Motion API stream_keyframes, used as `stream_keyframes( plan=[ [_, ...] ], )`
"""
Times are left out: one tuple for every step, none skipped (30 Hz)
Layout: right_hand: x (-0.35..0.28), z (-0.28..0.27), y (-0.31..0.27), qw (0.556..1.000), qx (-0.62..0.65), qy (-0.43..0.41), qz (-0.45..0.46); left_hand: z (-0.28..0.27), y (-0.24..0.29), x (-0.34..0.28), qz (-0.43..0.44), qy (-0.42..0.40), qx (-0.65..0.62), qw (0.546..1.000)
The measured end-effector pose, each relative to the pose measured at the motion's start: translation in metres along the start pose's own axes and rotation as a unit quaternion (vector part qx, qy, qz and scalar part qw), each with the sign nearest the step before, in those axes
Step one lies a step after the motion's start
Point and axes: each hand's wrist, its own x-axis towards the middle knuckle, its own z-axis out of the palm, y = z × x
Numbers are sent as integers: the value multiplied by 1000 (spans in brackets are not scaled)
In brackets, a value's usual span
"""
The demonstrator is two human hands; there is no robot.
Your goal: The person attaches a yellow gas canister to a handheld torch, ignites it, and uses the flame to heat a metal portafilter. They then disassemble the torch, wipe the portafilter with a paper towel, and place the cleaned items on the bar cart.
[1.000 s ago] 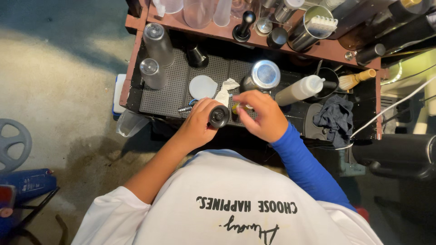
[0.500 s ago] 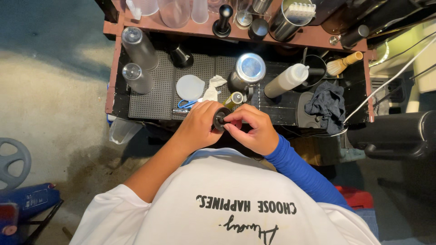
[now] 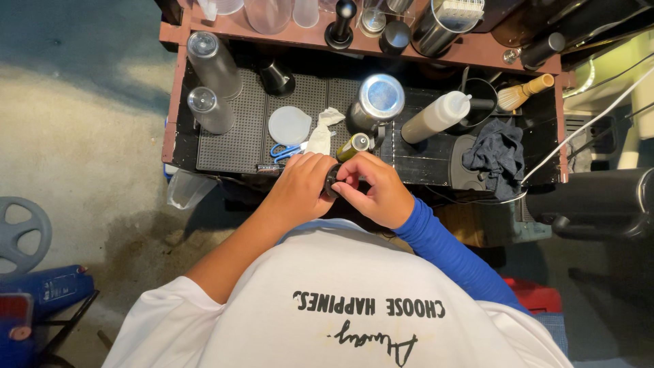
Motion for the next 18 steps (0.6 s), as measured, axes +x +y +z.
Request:
stream_keyframes(
  plan=[
    [1,1,-1,1000,-1,-4,-1,0,0,-1,-1,0,2,1000],
    [1,1,-1,1000,-1,-8,-3,0,-1,-2,-1,1,4,1000],
    [2,1,-2,1000,-8,-14,-4,0,-1,-3,-4,1,5,1000],
    [2,2,-2,1000,-15,-19,-6,0,-1,-5,-7,1,7,1000],
    [2,2,-3,999,-23,-24,-7,0,-2,-5,-10,2,8,1000],
    [2,2,-4,998,-51,-24,-38,0,-2,-6,-14,4,5,1000],
    [2,2,-5,994,-80,-24,-68,0,-3,-6,-17,7,3,1000],
    [1,2,-5,989,-108,-23,-98,-1,-3,-6,-21,10,0,1000],
    [2,3,-6,991,-101,-8,-88,-1,-3,-7,-29,9,-4,1000],
    [2,3,-7,993,-93,7,-78,-3,-3,-7,-36,9,-8,999],
    [3,4,-8,994,-85,22,-69,-4,-2,-7,-44,9,-11,999],
    [3,3,-9,996,-56,27,-63,-6,-2,-8,-69,5,-23,997],
    [3,1,-10,997,-26,33,-57,-8,-2,-8,-94,1,-34,995],
    [3,0,-12,998,4,38,-51,-10,-2,-8,-119,-2,-46,992],
    [3,-1,-13,996,-19,33,-82,-13,-3,-7,-136,-27,-70,988],
    [3,-3,-15,992,-42,27,-112,-17,-5,-5,-154,-53,-95,982],
    [3,-4,-16,987,-66,22,-142,-20,-7,-3,-170,-78,-120,975],
    [3,-5,-18,985,-63,15,-161,-22,-9,-1,-163,-104,-132,972]
  ],
)
